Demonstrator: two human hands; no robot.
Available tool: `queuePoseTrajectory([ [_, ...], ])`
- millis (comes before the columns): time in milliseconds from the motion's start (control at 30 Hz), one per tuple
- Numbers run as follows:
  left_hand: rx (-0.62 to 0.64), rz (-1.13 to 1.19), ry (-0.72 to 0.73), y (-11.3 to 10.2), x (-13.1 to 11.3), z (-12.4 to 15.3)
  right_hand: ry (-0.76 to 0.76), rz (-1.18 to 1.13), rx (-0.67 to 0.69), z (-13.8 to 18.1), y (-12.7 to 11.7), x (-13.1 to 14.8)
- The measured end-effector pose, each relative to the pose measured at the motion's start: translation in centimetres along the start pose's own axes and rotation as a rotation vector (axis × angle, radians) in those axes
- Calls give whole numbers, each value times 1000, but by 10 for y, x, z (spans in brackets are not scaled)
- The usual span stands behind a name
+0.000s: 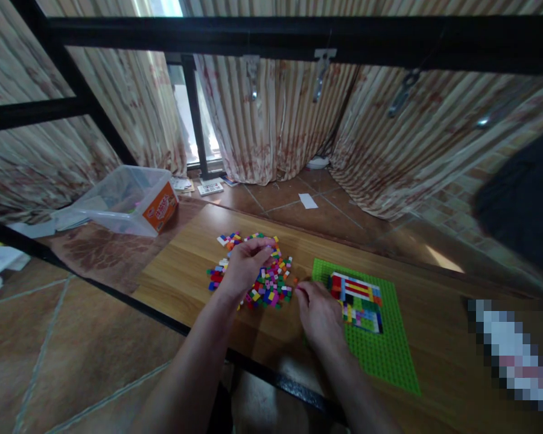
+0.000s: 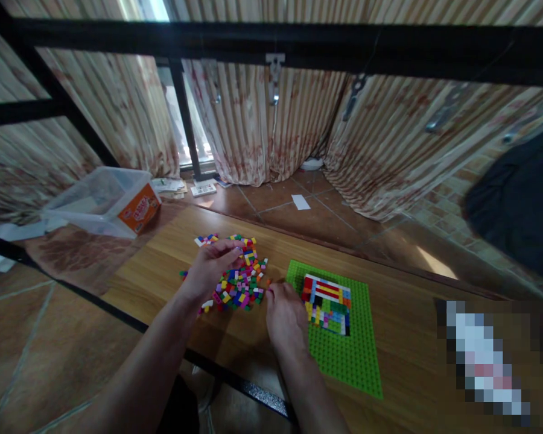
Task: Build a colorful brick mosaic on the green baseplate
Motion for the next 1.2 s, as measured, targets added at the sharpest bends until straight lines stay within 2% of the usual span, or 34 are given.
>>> queuePoseTrajectory([
  [200, 77, -22, -17, 4, 5, 1, 2, -123, 9, -1, 4, 8],
  [467, 231, -130, -40, 22, 12, 7, 52, -306, -178, -4, -16, 11],
  [633, 351, -177, -10, 38, 14, 12, 32, -367, -156, -5, -24, 15],
  [900, 377, -300, 70, 56, 14, 16, 41, -348, -160, -4, -34, 15],
  [1033, 389, -369, 148, 69, 17, 19, 123, -305, -213, -1, -61, 0],
  [1167, 404, -480, 219, 83, 24, 25, 352, -299, -403, 12, -106, -36],
  [1200, 401, -509, 237, 86, 25, 27, 404, -273, -401, 15, -115, -45],
])
Point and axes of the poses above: each hand's wrist, its own z-axis away from the middle knuckle, its own y-axis out of the palm, x = y × z, the point moved 4 cm from there along -z, towards the middle knuckle, and after that the axes turned 12 degrees about -z, right-handed, at the moved point
